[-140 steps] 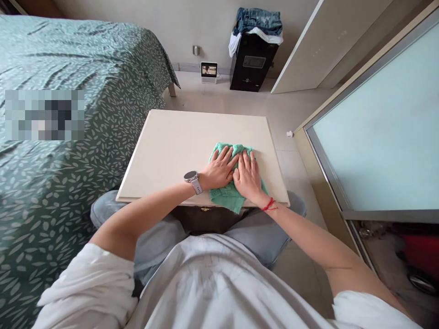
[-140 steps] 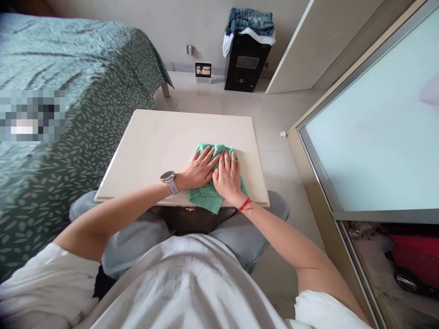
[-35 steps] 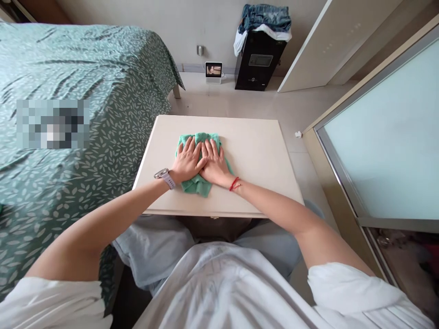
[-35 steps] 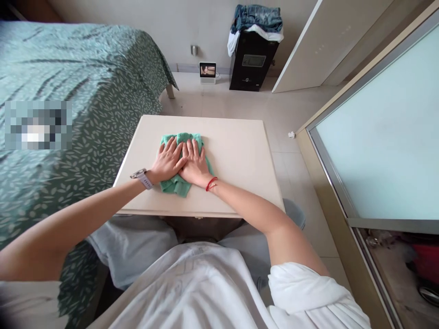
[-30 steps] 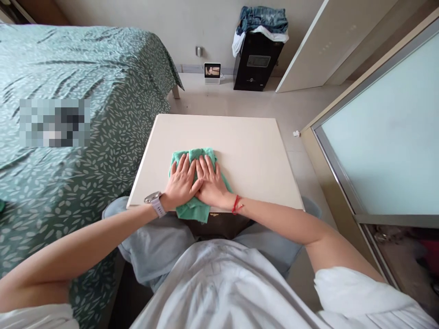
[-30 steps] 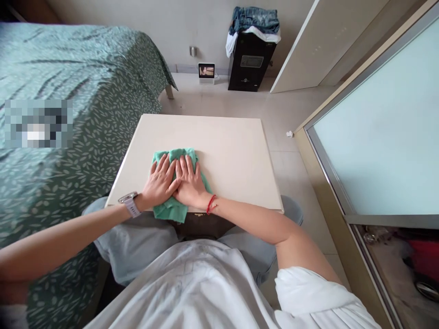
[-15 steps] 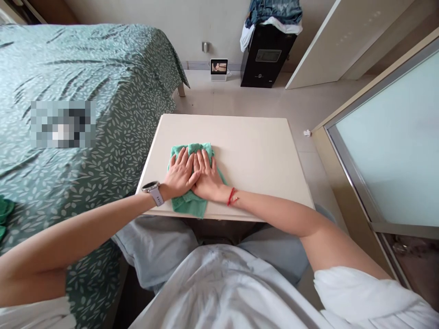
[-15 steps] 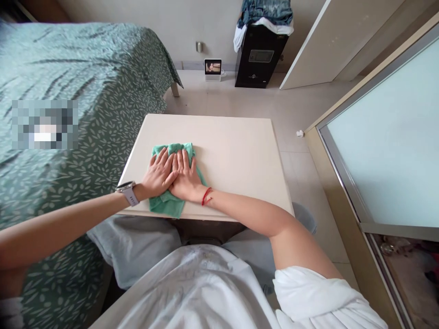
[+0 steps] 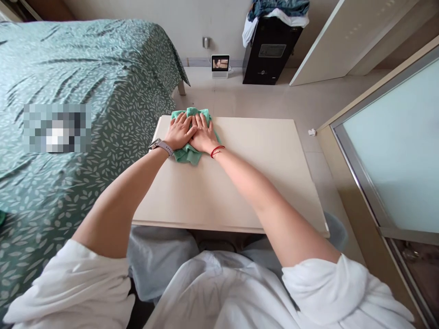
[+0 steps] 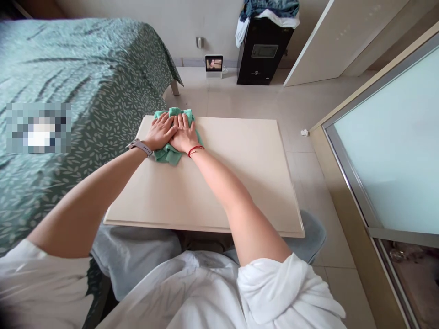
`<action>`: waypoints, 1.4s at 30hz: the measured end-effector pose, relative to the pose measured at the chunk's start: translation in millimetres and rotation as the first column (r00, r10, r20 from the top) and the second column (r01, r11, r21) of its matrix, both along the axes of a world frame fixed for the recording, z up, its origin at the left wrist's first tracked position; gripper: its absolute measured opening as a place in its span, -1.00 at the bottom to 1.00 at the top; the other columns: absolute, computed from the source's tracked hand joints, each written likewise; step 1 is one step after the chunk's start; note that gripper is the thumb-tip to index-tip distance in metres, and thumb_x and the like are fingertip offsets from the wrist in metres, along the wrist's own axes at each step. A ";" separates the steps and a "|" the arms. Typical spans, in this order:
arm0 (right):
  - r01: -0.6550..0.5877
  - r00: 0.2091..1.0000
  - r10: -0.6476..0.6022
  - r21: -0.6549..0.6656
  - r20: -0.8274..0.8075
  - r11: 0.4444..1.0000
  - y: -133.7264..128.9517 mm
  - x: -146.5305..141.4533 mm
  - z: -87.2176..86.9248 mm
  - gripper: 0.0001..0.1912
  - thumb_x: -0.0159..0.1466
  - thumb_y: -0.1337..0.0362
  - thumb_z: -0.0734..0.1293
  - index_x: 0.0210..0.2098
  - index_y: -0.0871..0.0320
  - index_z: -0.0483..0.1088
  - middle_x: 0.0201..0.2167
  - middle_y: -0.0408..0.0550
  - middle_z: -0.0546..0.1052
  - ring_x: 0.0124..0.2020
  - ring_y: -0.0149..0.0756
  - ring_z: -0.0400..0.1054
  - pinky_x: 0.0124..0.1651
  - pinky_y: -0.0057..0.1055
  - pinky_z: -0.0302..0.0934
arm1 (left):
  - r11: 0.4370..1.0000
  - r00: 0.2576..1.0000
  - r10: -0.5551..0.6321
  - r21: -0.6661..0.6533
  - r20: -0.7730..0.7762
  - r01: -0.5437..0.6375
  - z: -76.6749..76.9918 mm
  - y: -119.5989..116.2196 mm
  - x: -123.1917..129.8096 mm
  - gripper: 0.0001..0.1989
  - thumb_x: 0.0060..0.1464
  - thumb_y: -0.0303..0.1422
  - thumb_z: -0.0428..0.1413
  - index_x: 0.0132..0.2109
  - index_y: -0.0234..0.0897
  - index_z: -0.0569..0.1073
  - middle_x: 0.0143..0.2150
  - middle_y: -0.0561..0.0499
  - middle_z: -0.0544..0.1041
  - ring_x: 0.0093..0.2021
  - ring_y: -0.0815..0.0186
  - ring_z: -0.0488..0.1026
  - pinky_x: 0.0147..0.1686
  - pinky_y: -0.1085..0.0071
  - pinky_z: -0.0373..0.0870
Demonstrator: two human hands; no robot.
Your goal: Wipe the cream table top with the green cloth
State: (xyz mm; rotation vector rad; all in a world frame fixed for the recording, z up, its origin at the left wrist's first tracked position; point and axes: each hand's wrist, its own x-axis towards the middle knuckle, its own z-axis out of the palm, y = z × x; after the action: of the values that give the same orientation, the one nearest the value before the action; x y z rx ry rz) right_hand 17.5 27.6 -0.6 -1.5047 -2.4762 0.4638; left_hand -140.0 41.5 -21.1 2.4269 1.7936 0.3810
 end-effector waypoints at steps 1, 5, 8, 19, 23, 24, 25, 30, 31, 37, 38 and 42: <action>0.014 1.000 -0.013 0.004 -0.008 1.000 3.6 -1.6 0.1 -0.15 0.54 0.20 0.13 0.69 0.54 -0.03 0.75 0.42 -0.04 0.78 0.22 -0.26 0.72 0.35 -0.29 | 1.000 1.000 0.001 0.009 0.007 -0.001 -0.2 5.1 -1.3 -0.21 0.55 0.04 -0.24 0.62 -0.35 0.32 0.68 -0.32 0.28 0.72 -0.12 0.08 0.66 -0.13 0.02; 0.051 0.997 -0.050 0.013 -0.054 0.999 11.7 -5.0 -2.5 -0.16 0.53 0.24 0.11 0.69 0.51 -0.01 0.74 0.40 -0.01 0.78 0.17 -0.23 0.72 0.35 -0.26 | 1.000 1.000 0.014 0.020 0.006 -0.014 0.5 16.1 -1.2 -0.23 0.54 0.00 -0.25 0.60 -0.35 0.35 0.65 -0.32 0.33 0.70 -0.11 0.12 0.65 -0.12 0.04; 0.064 0.995 -0.063 0.017 -0.072 0.998 12.9 -3.8 -4.7 -0.17 0.53 0.23 0.12 0.70 0.48 0.01 0.75 0.34 -0.01 0.78 0.13 -0.23 0.74 0.31 -0.28 | 1.000 1.000 0.015 0.008 -0.018 -0.015 1.6 16.3 1.5 -0.22 0.54 -0.01 -0.26 0.62 -0.36 0.32 0.68 -0.31 0.28 0.71 -0.10 0.09 0.66 -0.12 0.02; 0.026 0.999 -0.026 0.006 0.023 1.000 -69.9 4.6 2.1 -0.17 0.58 0.19 0.14 0.72 0.44 -0.02 0.75 0.33 -0.05 0.78 0.13 -0.26 0.75 0.25 -0.27 | 0.998 0.999 0.023 -0.052 -0.041 -0.025 2.5 -72.1 1.2 -0.16 0.56 0.06 -0.27 0.66 -0.43 0.23 0.74 -0.38 0.11 0.75 -0.15 -0.02 0.67 -0.16 -0.04; -0.019 1.000 0.019 -0.009 0.025 1.000 -130.5 7.8 2.2 -0.15 0.56 0.19 0.18 0.71 0.48 -0.01 0.74 0.38 -0.04 0.78 0.17 -0.24 0.74 0.25 -0.23 | 0.999 1.000 0.000 -0.051 -0.028 -0.002 -0.9 -137.6 -2.1 -0.17 0.55 0.06 -0.23 0.65 -0.43 0.24 0.73 -0.41 0.13 0.75 -0.17 0.00 0.66 -0.20 -0.01; -0.042 0.999 0.042 -0.008 0.025 0.999 -145.5 9.4 1.8 -0.15 0.56 0.18 0.19 0.71 0.48 -0.01 0.74 0.39 -0.03 0.78 0.18 -0.23 0.74 0.25 -0.22 | 0.999 0.999 -0.002 -0.053 -0.033 0.000 -2.2 -155.2 -2.9 -0.17 0.55 0.05 -0.23 0.65 -0.46 0.24 0.72 -0.44 0.13 0.74 -0.18 0.01 0.65 -0.22 0.01; -0.065 0.998 0.065 -0.004 0.026 0.998 -160.2 11.2 1.2 -0.14 0.56 0.17 0.20 0.71 0.48 -0.01 0.74 0.39 -0.02 0.78 0.19 -0.22 0.74 0.26 -0.21 | 0.999 0.999 -0.001 -0.049 -0.040 -0.001 -3.6 -173.0 -3.6 -0.17 0.56 0.04 -0.23 0.64 -0.49 0.25 0.71 -0.48 0.14 0.74 -0.20 0.01 0.65 -0.24 0.02; -0.175 0.984 0.174 0.024 0.030 0.984 -224.9 22.5 -5.0 -0.07 0.52 0.09 0.28 0.69 0.53 0.04 0.71 0.42 0.00 0.77 0.28 -0.18 0.73 0.27 -0.13 | 1.000 0.999 -0.029 0.002 -0.044 0.029 -12.8 -254.5 -5.3 -0.22 0.56 0.00 -0.19 0.65 -0.40 0.23 0.71 -0.45 0.15 0.75 -0.19 0.00 0.65 -0.24 0.03; -0.195 0.980 0.194 0.029 0.033 0.980 -233.8 24.2 -6.7 -0.05 0.51 0.09 0.29 0.69 0.54 0.04 0.71 0.43 0.00 0.77 0.29 -0.18 0.73 0.27 -0.12 | 0.999 0.998 -0.039 0.007 -0.043 0.039 -14.5 -265.5 -5.4 -0.23 0.56 -0.01 -0.19 0.66 -0.40 0.22 0.71 -0.45 0.14 0.75 -0.19 0.00 0.65 -0.24 0.04; -0.190 0.981 0.188 0.049 0.043 0.981 -238.3 18.6 -13.6 -0.03 0.48 0.11 0.31 0.68 0.57 0.04 0.71 0.44 -0.01 0.77 0.30 -0.18 0.72 0.29 -0.08 | 0.996 0.995 -0.093 -0.013 -0.027 0.093 -17.6 -266.0 -13.4 -0.23 0.56 -0.01 -0.19 0.68 -0.37 0.18 0.71 -0.46 0.16 0.75 -0.18 -0.01 0.65 -0.28 0.04; -0.177 0.984 0.175 0.049 0.041 0.983 -231.4 15.0 -13.6 -0.05 0.48 0.11 0.29 0.69 0.55 0.04 0.71 0.42 -0.01 0.77 0.28 -0.18 0.72 0.29 -0.08 | 0.995 0.995 -0.097 -0.023 -0.024 0.097 -16.8 -256.4 -16.2 -0.22 0.55 -0.01 -0.19 0.68 -0.37 0.18 0.71 -0.45 0.16 0.75 -0.17 -0.02 0.66 -0.26 0.03; -0.148 0.989 0.148 0.030 0.020 0.989 -189.2 -3.5 -10.5 -0.09 0.52 0.12 0.24 0.70 0.52 0.04 0.73 0.38 -0.02 0.78 0.22 -0.21 0.74 0.25 -0.15 | 0.996 0.997 -0.069 -0.056 -0.034 0.067 -10.2 -203.4 -28.4 -0.18 0.54 0.03 -0.22 0.65 -0.46 0.23 0.70 -0.47 0.17 0.75 -0.20 0.00 0.67 -0.25 -0.03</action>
State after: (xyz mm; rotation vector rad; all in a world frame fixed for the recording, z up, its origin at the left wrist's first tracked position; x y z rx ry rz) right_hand 14.0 -161.6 -11.1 -1.3247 -2.6077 0.4354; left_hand -168.5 -161.9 -31.3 2.4644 1.7063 0.2807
